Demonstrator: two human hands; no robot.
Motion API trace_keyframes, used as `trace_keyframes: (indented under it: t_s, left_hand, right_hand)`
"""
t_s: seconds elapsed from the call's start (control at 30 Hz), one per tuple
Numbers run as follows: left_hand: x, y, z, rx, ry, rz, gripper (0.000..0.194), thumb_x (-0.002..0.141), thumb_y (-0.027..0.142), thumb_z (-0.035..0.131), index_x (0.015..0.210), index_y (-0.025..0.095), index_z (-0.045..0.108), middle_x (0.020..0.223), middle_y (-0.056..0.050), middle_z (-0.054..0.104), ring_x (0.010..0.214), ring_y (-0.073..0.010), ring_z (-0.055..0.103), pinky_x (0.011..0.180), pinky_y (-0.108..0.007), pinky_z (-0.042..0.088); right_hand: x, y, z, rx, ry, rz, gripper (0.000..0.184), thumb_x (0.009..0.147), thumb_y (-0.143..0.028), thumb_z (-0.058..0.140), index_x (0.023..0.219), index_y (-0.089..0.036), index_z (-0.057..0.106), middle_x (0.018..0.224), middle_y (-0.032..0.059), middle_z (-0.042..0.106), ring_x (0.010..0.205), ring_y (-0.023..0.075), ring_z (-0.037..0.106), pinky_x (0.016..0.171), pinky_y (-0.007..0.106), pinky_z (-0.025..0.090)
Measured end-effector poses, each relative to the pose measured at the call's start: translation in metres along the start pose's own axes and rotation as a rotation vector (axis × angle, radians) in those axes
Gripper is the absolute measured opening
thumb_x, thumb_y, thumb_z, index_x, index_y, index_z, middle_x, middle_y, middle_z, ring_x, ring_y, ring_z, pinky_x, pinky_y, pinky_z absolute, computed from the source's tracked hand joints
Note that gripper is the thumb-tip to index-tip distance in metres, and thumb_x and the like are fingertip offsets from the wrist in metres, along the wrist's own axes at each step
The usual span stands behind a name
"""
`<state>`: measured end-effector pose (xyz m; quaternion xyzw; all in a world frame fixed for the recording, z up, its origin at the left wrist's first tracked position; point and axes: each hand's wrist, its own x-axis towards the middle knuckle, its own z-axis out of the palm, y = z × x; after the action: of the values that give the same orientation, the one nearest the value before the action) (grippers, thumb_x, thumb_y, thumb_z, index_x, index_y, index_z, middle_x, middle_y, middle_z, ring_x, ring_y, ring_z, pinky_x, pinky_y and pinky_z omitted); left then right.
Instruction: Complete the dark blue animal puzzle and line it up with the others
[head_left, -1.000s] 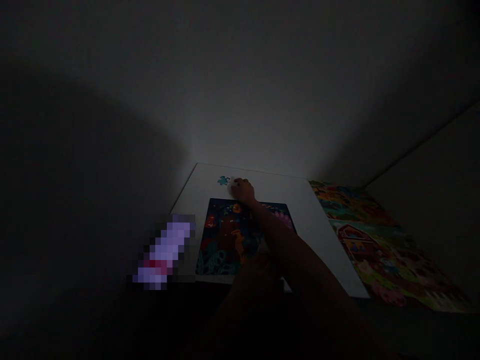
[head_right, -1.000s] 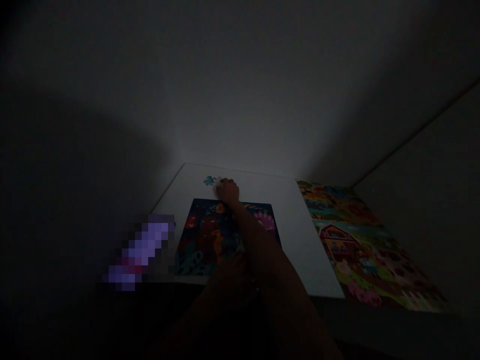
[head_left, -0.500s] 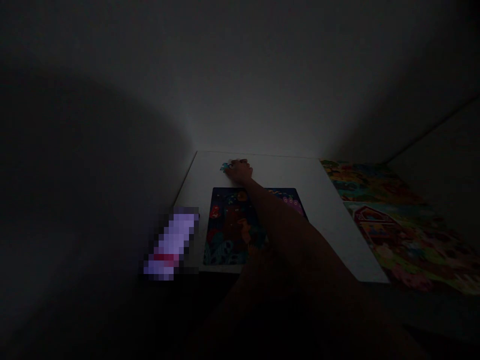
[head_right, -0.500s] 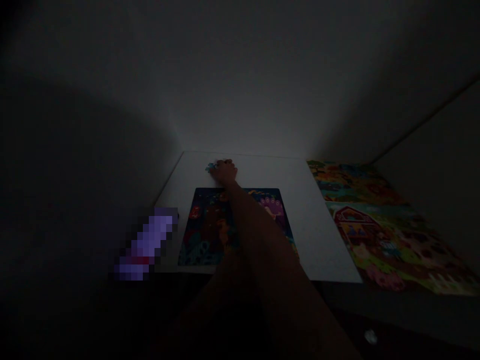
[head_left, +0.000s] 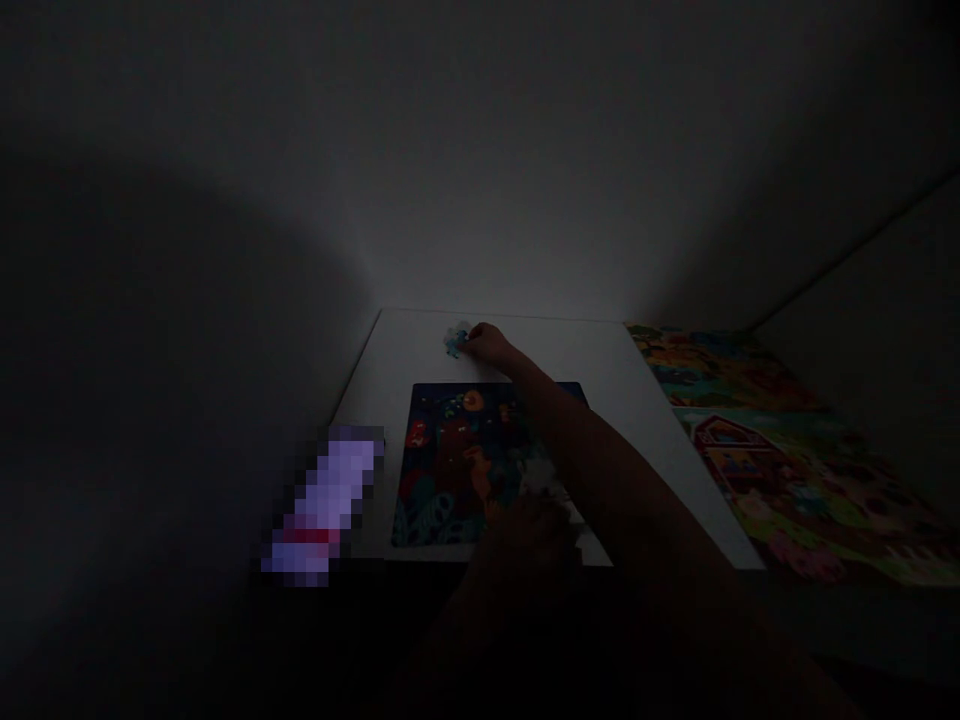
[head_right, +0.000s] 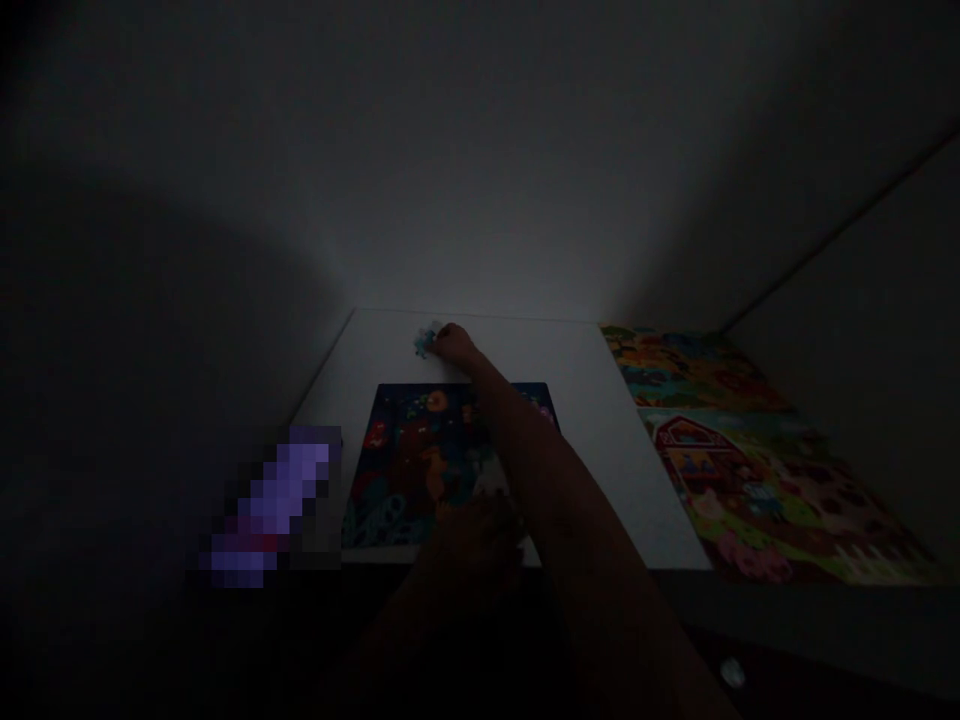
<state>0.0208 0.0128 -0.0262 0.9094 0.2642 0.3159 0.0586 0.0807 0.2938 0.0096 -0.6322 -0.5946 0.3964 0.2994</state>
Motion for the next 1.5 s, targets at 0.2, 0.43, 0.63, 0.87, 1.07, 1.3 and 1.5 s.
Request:
trace_keyframes:
  t_s: [0.2, 0.43, 0.63, 0.87, 1.07, 1.3, 1.5]
  left_hand:
    - [0.006, 0.003, -0.003, 0.059, 0.103, -0.092, 0.016, 0.088, 0.021, 0.056, 0.099, 0.013, 0.064, 0.106, -0.009, 0.069, 0.103, -0.0234, 0.063, 0.092, -0.037, 0.054]
    - [0.009, 0.004, -0.004, 0.089, 0.081, -0.099, 0.017, 0.089, 0.017, 0.05, 0.098, 0.013, 0.064, 0.102, -0.01, 0.069, 0.099, -0.0228, 0.063, 0.089, -0.037, 0.055]
    - [0.009, 0.006, -0.005, 0.165, 0.116, -0.041, 0.019, 0.091, 0.02, 0.048, 0.094, 0.013, 0.066, 0.094, -0.01, 0.07, 0.092, -0.0227, 0.064, 0.084, -0.037, 0.055]
    - [0.011, 0.008, -0.009, 0.13, 0.123, -0.016, 0.02, 0.091, 0.019, 0.048, 0.091, 0.013, 0.067, 0.088, -0.008, 0.069, 0.086, -0.0203, 0.064, 0.085, -0.036, 0.057]
    - [0.014, 0.008, -0.014, 0.101, 0.082, -0.03, 0.018, 0.09, 0.018, 0.05, 0.093, 0.014, 0.067, 0.09, -0.007, 0.07, 0.089, -0.0202, 0.064, 0.09, -0.038, 0.057]
    - [0.015, 0.008, -0.014, 0.099, 0.101, -0.022, 0.018, 0.09, 0.018, 0.05, 0.092, 0.014, 0.067, 0.089, -0.007, 0.07, 0.087, -0.0207, 0.064, 0.084, -0.037, 0.058]
    - [0.014, 0.008, -0.013, 0.093, 0.11, -0.026, 0.017, 0.09, 0.017, 0.05, 0.092, 0.014, 0.067, 0.088, -0.006, 0.071, 0.086, -0.0197, 0.064, 0.083, -0.035, 0.058]
  right_hand:
    - [-0.057, 0.027, -0.052, 0.394, -0.231, -0.016, 0.042, 0.071, -0.018, 0.072, 0.111, -0.021, 0.058, 0.074, -0.0029, 0.064, 0.063, 0.0117, 0.057, 0.062, 0.023, 0.045]
    - [-0.143, 0.062, -0.097, 0.407, -0.269, -0.075, 0.039, 0.071, -0.03, 0.075, 0.107, -0.022, 0.063, 0.075, -0.0035, 0.061, 0.062, 0.0115, 0.054, 0.057, 0.024, 0.041]
    - [-0.183, 0.08, -0.103, 0.404, -0.204, -0.114, 0.029, 0.071, -0.032, 0.077, 0.091, -0.022, 0.059, 0.084, -0.0019, 0.059, 0.075, 0.0134, 0.056, 0.066, 0.027, 0.045]
    - [-0.191, 0.086, -0.104, 0.433, -0.181, -0.076, 0.028, 0.074, -0.032, 0.076, 0.088, -0.023, 0.054, 0.09, -0.0013, 0.058, 0.078, 0.0134, 0.056, 0.066, 0.026, 0.046]
    - [-0.192, 0.09, -0.103, 0.396, -0.19, -0.078, 0.032, 0.078, -0.029, 0.072, 0.106, -0.025, 0.058, 0.106, 0.0027, 0.061, 0.087, 0.0157, 0.06, 0.066, 0.027, 0.049]
    - [-0.193, 0.087, -0.106, 0.352, -0.176, -0.103, 0.042, 0.08, -0.029, 0.069, 0.121, -0.028, 0.06, 0.106, 0.0026, 0.062, 0.084, 0.0163, 0.059, 0.065, 0.028, 0.049]
    - [-0.192, 0.088, -0.104, 0.377, -0.164, -0.138, 0.03, 0.075, -0.027, 0.071, 0.103, -0.025, 0.059, 0.099, 0.0018, 0.061, 0.08, 0.0151, 0.058, 0.065, 0.027, 0.049]
